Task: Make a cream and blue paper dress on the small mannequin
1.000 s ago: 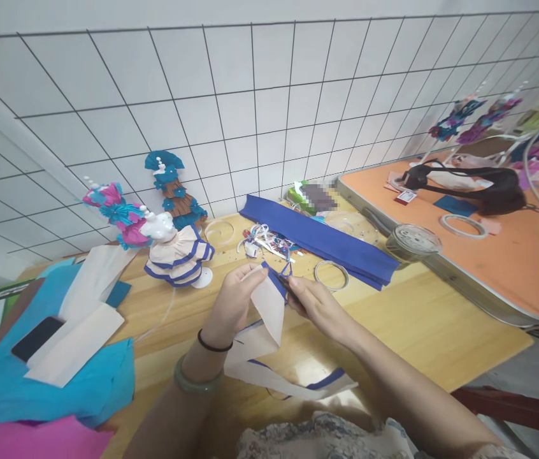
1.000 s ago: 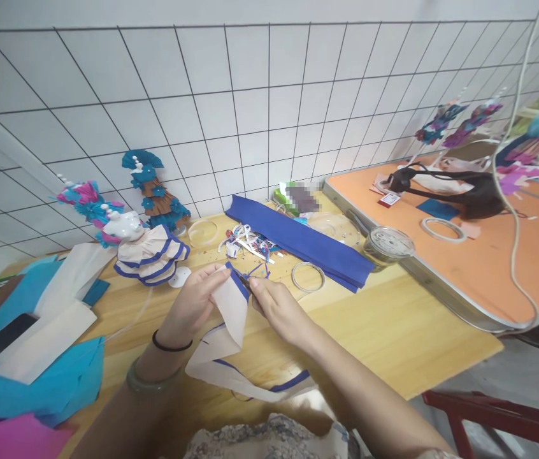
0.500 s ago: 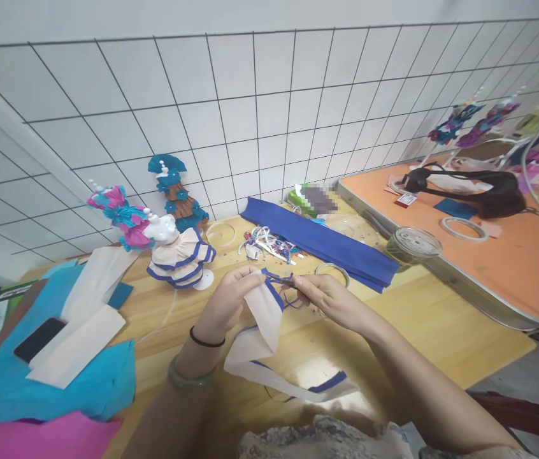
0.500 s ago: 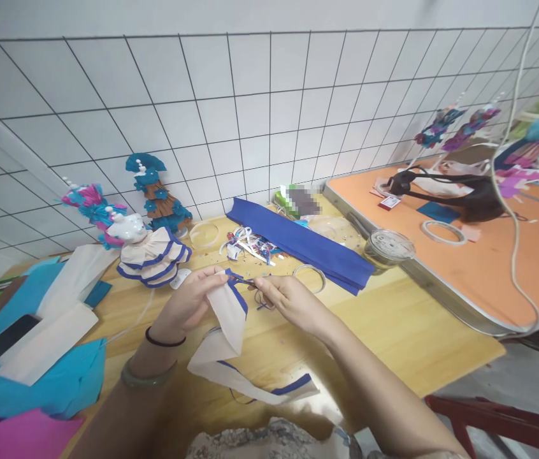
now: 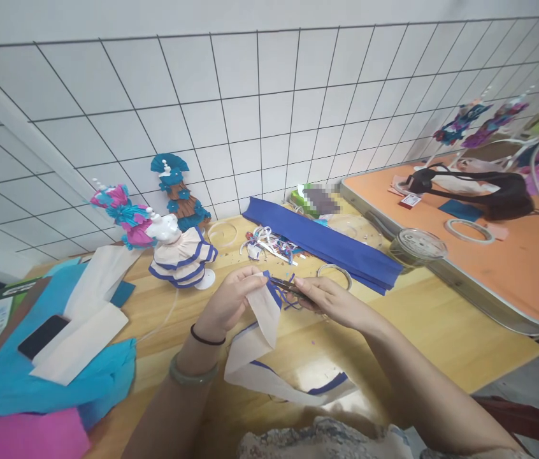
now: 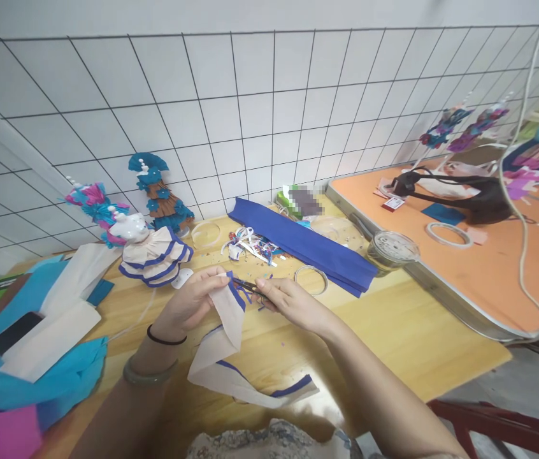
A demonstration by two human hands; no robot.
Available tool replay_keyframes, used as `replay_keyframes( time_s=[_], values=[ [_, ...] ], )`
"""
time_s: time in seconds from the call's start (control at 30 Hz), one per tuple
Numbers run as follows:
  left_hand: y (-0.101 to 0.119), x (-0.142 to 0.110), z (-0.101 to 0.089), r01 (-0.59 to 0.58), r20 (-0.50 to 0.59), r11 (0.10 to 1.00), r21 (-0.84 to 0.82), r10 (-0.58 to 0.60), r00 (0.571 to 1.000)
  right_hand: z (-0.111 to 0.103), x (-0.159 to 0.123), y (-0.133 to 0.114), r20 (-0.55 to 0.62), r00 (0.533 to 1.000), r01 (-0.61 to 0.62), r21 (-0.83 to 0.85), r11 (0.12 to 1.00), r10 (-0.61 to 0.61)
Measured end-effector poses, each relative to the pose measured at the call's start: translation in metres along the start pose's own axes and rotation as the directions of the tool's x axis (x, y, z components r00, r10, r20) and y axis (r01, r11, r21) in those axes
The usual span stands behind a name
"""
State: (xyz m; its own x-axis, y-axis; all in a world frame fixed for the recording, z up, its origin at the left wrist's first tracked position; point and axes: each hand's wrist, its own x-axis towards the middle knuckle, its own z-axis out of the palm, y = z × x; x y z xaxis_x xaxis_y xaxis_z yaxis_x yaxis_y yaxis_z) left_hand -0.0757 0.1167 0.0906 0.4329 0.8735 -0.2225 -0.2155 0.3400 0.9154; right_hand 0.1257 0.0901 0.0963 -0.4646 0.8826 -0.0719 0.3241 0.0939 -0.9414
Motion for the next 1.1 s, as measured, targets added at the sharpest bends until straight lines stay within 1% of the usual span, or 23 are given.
replay_keyframes(
  time_s=[0.1,0.23,0.4,0.53,0.63,0.77,0.83,0.97,1.03,1.1],
  values=[
    [0.000,0.001,0.000,-0.001,0.008,1.000,-0.004,0.001,1.000,0.001,0.000,0.001,-0.008,0.999,-0.039,0.038,0.999,0.039],
    [-0.001,0.002,-0.001,0.007,0.009,1.000,0.000,-0.007,1.000,-0.007,0.003,0.004,0.014,0.996,-0.091,0.074,0.993,0.090],
    [-0.002,0.003,0.000,-0.003,0.038,0.998,-0.055,0.005,0.999,-0.009,0.009,0.010,0.041,0.982,-0.188,0.195,0.963,0.183],
    [-0.002,0.004,-0.001,-0.050,0.010,0.997,-0.055,0.051,0.999,-0.006,0.012,0.013,0.062,0.970,-0.241,0.286,0.927,0.233],
    [-0.001,0.004,-0.002,-0.099,0.014,0.994,-0.055,0.100,0.995,-0.004,0.012,0.012,0.059,0.974,-0.228,0.318,0.920,0.221],
    [-0.001,0.003,-0.001,-0.095,0.047,0.994,-0.059,0.098,0.994,-0.003,0.012,0.012,0.073,0.975,-0.223,0.320,0.921,0.211],
    [-0.002,0.004,-0.001,-0.118,0.043,0.991,-0.059,0.121,0.992,-0.004,0.012,0.014,0.072,0.972,-0.233,0.312,0.921,0.222],
    [-0.002,0.005,-0.003,-0.148,0.033,0.979,-0.141,0.154,0.988,-0.008,0.009,0.016,-0.016,0.971,-0.226,0.243,0.943,0.237],
    [-0.003,0.006,-0.004,-0.146,0.009,0.974,-0.175,0.150,0.989,-0.008,0.007,0.014,-0.056,0.977,-0.194,0.191,0.962,0.208],
    [-0.003,0.007,-0.003,-0.162,-0.031,0.973,-0.167,0.159,0.987,-0.005,0.003,0.010,-0.069,0.984,-0.151,0.154,0.977,0.163]
  ],
)
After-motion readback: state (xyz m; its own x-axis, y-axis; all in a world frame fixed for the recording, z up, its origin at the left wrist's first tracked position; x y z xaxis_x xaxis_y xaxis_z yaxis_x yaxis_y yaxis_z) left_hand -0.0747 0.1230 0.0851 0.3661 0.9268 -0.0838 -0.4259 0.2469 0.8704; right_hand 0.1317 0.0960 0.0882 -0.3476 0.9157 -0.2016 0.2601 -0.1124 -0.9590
